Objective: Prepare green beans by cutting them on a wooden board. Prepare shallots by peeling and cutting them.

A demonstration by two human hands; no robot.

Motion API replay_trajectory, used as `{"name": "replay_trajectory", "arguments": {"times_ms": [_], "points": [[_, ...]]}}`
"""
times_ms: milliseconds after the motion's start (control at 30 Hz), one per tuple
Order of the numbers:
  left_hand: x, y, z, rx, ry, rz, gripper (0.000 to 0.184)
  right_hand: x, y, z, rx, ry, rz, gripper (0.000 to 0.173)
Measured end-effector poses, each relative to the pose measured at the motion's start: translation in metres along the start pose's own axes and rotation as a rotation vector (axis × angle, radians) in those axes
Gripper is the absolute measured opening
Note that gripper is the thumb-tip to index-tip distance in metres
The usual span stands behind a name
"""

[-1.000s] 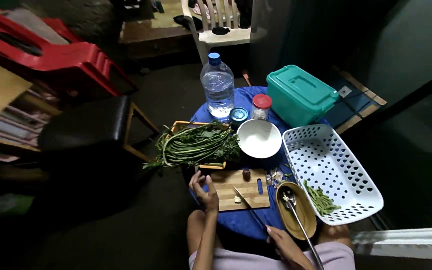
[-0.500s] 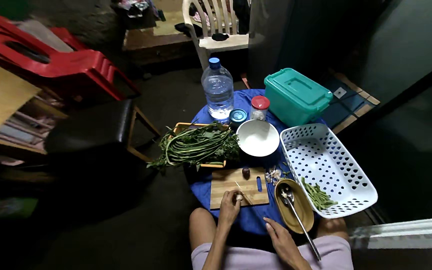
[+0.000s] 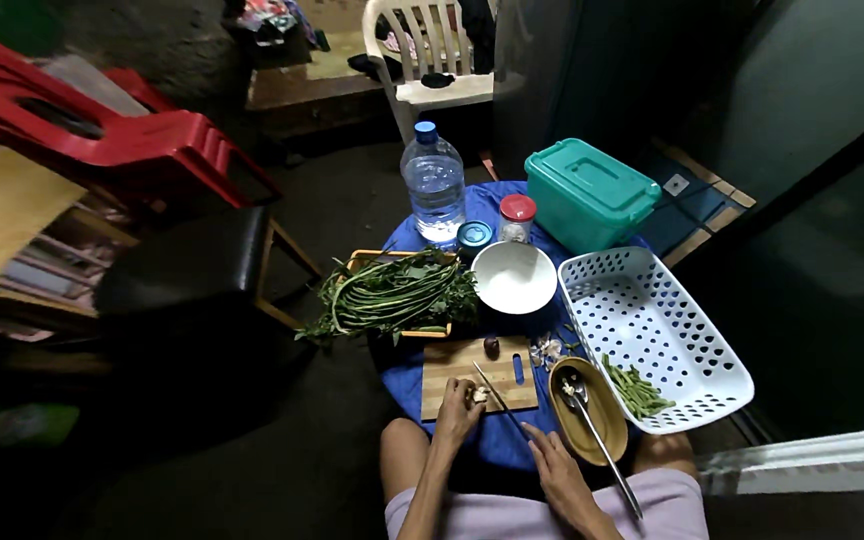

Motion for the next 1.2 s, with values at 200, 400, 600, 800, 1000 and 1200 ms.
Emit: {"name": "replay_trajectory", "arguments": {"times_ms": [200, 400, 600, 800, 1000, 1200], "points": [[-0.002, 0.006, 0.002, -0.042, 0.133, 0.073, 0.037, 0.008, 0.004, -0.005, 0.020, 0.005, 0.042, 0.042], [-0.004, 0.009, -0.004, -0.007, 0.063, 0.049, 0.040, 0.012, -0.001, -0.008, 0.043, 0.020, 0.039, 0.042], [-0.009, 0.009, -0.006, -0.007, 0.004, -0.023, 0.031, 0.014, -0.003, -0.001, 0.043, 0.012, 0.047, 0.044], [-0.011, 0.013, 0.000, -0.115, 0.044, 0.008, 0.024, 0.014, 0.006, 0.000, 0.027, -0.004, 0.083, 0.044], [-0.013, 0.013, -0.003, -0.073, -0.002, -0.007, 0.021, 0.013, 0.009, -0.005, 0.054, -0.012, 0.078, 0.046], [-0.011, 0.012, 0.000, -0.089, -0.042, 0.023, 0.024, 0.019, 0.021, -0.025, 0.045, -0.036, 0.085, 0.046]]}}
Point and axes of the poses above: each hand's wrist, its own z-axis away from the middle knuckle, its own y-axis out of the palm, x = y × z, the point moved 4 cm from there along -z, towards the middle knuckle, and after that the axes turned 12 degrees about z, right-handed, at the moved point
